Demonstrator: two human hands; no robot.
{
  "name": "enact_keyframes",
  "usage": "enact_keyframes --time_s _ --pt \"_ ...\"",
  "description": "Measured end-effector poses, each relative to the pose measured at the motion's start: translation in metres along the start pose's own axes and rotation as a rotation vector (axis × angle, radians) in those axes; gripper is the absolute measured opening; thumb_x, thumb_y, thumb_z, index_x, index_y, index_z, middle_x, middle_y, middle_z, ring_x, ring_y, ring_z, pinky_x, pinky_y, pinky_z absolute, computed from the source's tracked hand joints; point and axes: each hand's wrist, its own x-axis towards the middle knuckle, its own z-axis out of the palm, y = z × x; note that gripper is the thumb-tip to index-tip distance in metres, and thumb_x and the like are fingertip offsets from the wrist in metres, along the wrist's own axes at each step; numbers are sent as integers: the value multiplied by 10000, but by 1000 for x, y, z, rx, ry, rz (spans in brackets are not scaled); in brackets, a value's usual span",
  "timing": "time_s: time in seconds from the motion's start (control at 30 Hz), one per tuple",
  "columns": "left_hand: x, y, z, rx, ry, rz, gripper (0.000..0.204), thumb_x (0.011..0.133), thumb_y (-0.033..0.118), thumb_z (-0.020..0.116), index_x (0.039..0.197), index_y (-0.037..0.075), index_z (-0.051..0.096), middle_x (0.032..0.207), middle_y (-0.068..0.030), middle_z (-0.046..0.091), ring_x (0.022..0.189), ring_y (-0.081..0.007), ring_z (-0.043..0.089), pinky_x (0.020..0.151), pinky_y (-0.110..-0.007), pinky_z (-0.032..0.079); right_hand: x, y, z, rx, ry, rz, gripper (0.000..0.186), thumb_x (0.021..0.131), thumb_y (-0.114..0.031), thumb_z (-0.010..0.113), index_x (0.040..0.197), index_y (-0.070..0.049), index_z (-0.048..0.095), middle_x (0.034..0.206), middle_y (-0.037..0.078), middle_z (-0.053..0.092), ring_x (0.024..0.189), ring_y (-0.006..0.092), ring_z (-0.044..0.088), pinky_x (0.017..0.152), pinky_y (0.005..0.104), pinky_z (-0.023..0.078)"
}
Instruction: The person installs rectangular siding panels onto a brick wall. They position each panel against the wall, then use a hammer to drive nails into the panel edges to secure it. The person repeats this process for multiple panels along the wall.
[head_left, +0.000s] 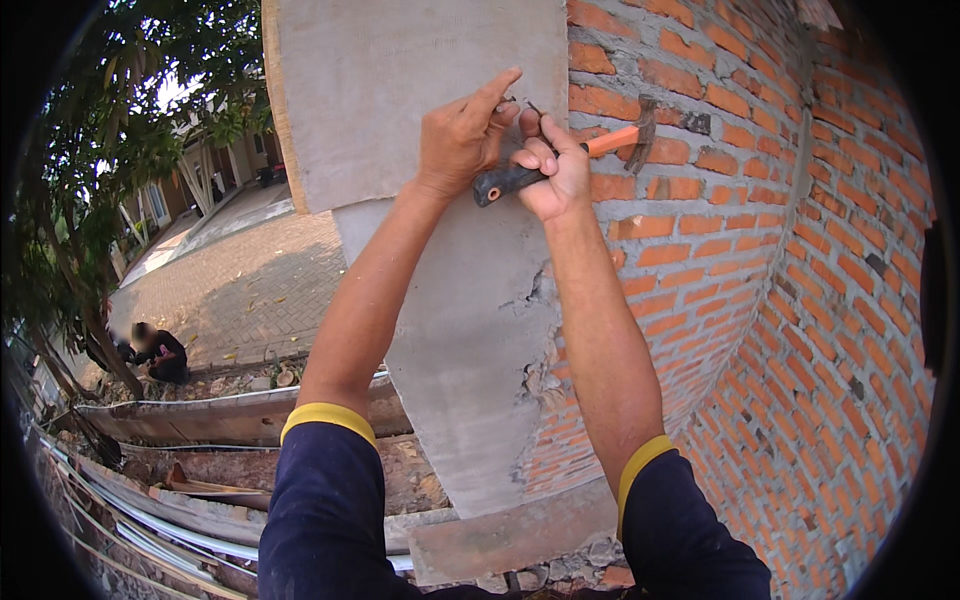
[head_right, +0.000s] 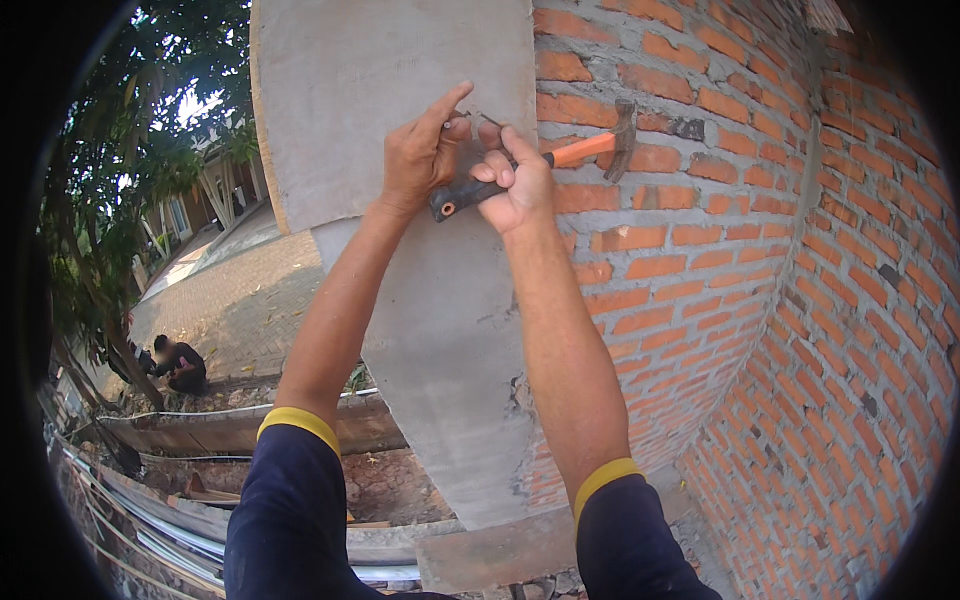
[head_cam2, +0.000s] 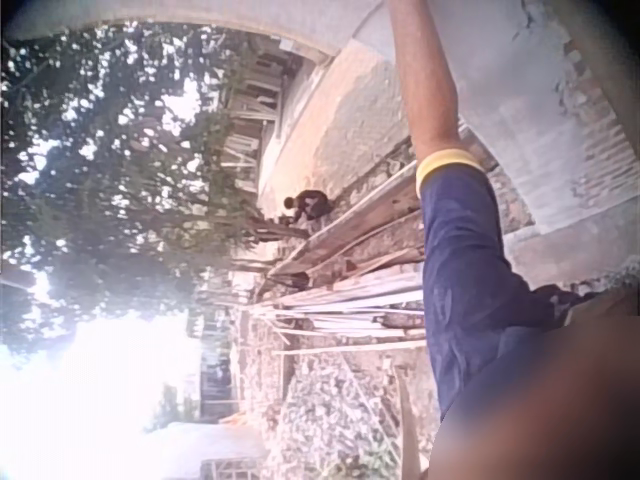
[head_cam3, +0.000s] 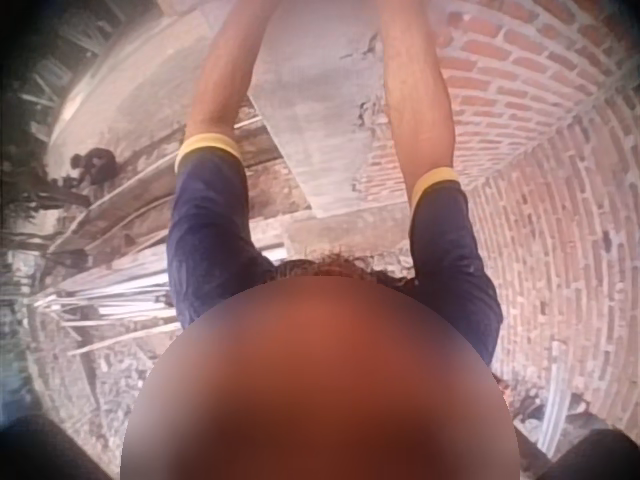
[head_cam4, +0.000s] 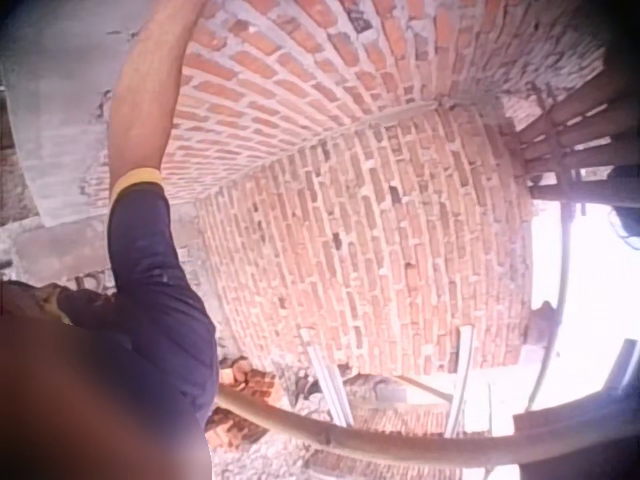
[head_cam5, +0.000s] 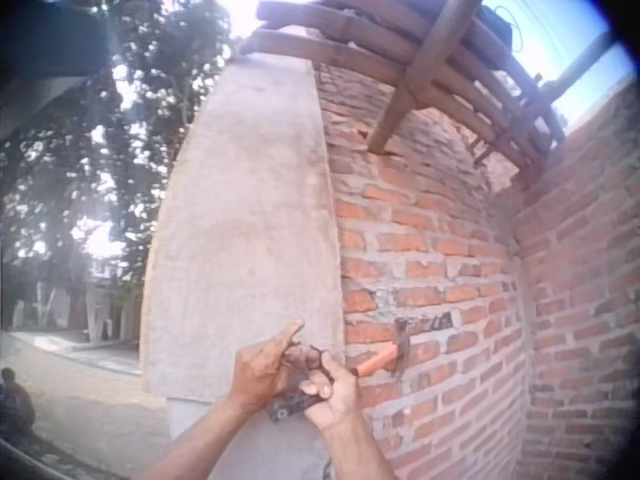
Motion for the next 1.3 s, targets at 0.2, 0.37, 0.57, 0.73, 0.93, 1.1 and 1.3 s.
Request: enact_keyframes --time_s 0.2,0.37,0.57,0.73,0.93,1.1,1.3 --pt "3 2 -7 -114 -83 -19 341 824 -11 617 1121 147 670 761 -54 651 666 -213 657 574 -312 519 -2 1 1 -60 -42 43 133 1004 -142 479 1004 -29 549 918 67 665 439 53 364 487 234 379" --pt "4 6 -12 -221 -118 -69 202 884 -2 589 1024 107 685 750 -61 625 641 -183 621 574 -303 490 4 6 8 -59 -38 95 161 1009 -171 485 998 -29 561 850 37 634 441 56 361 487 243 379" --pt "1 7 -8 -60 176 -145 78 942 103 602 947 64 670 738 -71 641 605 -175 615 544 -291 471 -7 7 14 -334 135 25 251 973 -285 591 941 -36 598 761 44 594 465 83 366 514 297 378" --pt "2 6 0 42 205 -74 28 858 105 677 861 81 662 692 -57 629 549 -221 595 480 -328 451 -10 7 20 -511 240 0 343 944 -336 641 970 3 600 723 58 565 465 98 368 499 308 373" --pt "8 8 0 179 26 -47 66 790 110 700 844 147 686 670 -9 613 541 -222 587 457 -327 424 -46 -10 10 -624 300 72 409 885 -407 710 903 -28 558 683 22 532 423 65 354 449 252 344" --pt "10 8 5 219 -35 -52 69 795 135 697 852 174 695 667 6 608 562 -216 599 460 -339 420 -107 -14 -22 -748 400 107 391 870 -370 739 841 -43 526 651 41 513 398 81 373 389 288 361" --pt "9 8 7 298 -38 -41 73 805 146 692 862 191 700 687 18 625 569 -210 605 463 -335 426 -159 -18 -27 -1068 366 -19 390 916 -340 680 978 -17 470 711 55 548 430 87 446 392 286 387"
